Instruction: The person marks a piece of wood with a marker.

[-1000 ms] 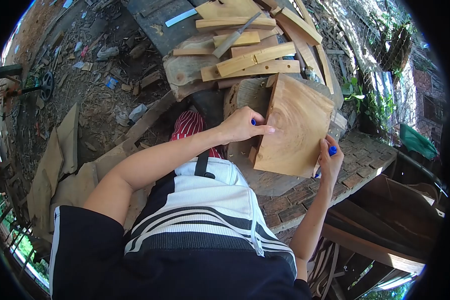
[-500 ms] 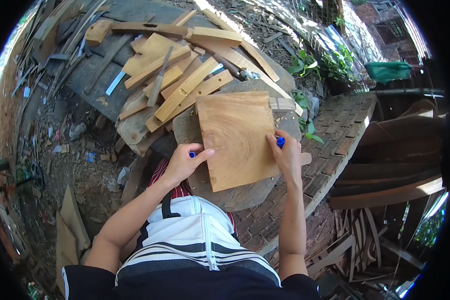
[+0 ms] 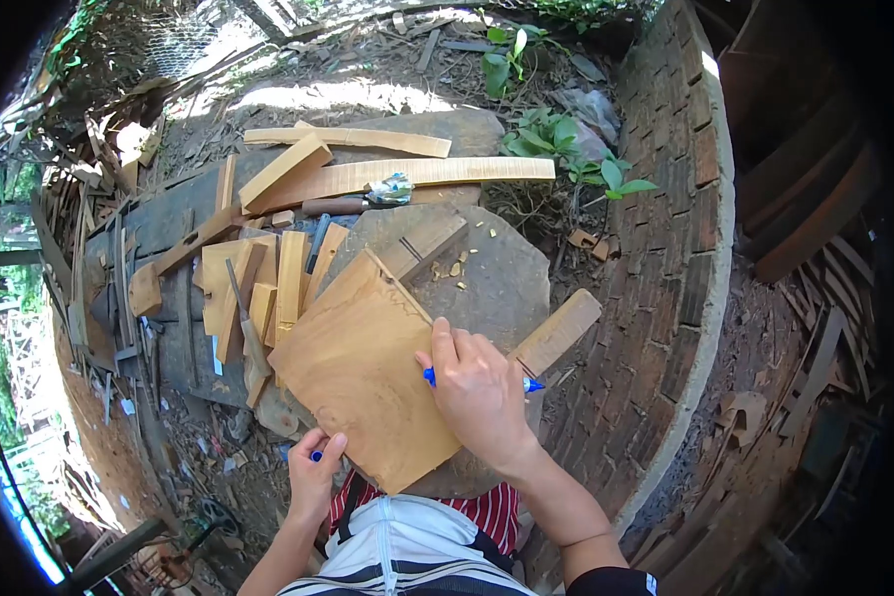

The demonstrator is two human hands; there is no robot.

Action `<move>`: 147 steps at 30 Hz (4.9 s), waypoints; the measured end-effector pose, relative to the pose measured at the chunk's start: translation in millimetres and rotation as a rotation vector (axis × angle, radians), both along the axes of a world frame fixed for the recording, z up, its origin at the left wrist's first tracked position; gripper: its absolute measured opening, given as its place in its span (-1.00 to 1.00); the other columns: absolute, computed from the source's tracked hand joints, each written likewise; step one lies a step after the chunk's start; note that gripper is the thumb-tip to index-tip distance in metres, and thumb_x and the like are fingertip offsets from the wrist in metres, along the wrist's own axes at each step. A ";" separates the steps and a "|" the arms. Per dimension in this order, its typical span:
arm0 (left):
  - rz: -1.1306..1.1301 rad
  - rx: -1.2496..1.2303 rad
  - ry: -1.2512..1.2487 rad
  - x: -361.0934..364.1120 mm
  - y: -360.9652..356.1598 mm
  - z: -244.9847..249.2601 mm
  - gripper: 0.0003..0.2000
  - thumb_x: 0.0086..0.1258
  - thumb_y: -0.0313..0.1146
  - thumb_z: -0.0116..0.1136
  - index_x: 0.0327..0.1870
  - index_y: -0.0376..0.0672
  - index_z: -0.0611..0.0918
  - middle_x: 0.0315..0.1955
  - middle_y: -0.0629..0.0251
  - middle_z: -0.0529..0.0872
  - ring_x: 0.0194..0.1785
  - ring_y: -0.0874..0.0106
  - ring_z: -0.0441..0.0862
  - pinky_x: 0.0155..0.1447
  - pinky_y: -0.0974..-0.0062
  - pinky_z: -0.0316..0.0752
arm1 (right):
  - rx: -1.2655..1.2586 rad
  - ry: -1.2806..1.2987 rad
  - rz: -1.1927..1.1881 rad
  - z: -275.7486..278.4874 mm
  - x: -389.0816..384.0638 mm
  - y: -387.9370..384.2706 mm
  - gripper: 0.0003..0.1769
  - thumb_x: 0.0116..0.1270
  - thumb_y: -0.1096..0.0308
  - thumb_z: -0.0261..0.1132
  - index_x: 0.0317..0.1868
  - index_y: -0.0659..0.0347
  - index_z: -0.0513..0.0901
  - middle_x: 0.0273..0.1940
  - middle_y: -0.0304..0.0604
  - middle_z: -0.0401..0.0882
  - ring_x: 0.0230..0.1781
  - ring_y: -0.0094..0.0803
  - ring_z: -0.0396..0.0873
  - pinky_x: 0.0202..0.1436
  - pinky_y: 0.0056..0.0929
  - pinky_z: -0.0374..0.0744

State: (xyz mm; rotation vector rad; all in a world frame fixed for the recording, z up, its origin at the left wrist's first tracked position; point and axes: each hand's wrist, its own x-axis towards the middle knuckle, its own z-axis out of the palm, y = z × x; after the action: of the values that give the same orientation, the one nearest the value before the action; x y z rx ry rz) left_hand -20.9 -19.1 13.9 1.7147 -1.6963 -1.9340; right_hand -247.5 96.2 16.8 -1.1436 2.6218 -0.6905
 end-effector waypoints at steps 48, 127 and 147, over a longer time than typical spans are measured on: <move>-0.461 -0.013 0.459 50.5 6.0 -46.9 -0.55 0.21 -0.21 0.37 0.06 -0.28 0.64 -0.25 0.29 0.67 -0.33 0.49 0.48 -0.18 0.47 0.43 | 0.284 -0.136 0.011 7.8 -26.7 -8.2 -0.44 0.34 -0.13 0.30 -0.18 0.32 0.67 -0.40 0.15 0.65 -0.35 -0.03 0.64 -0.20 -0.18 0.54; 0.071 -0.297 0.375 17.5 48.8 -45.7 -0.64 0.38 -0.12 0.29 -0.24 -0.36 0.72 -0.44 0.28 0.68 -0.41 0.60 0.48 -0.31 0.57 0.34 | 0.191 -0.353 0.130 3.3 -43.0 -10.7 -0.57 0.38 0.06 0.35 -0.07 0.34 0.68 -0.52 -0.29 0.53 -0.58 -0.60 0.34 -0.49 -0.51 0.37; -0.317 -0.624 0.348 29.2 66.0 -57.2 -0.71 0.05 -0.44 0.36 -0.20 -0.36 0.64 -0.36 0.04 0.57 -0.24 0.04 0.63 -0.14 0.22 0.57 | 0.201 -0.427 0.118 -1.4 -50.1 -9.1 -0.51 0.35 0.00 0.36 -0.08 0.34 0.66 -0.58 -0.31 0.44 -0.63 -0.61 0.33 -0.55 -0.52 0.34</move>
State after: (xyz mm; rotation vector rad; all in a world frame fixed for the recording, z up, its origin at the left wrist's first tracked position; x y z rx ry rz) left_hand 8.4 47.0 -43.3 0.8844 -2.1915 -1.4331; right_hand -297.6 87.1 15.3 -0.9589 2.1915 -0.5585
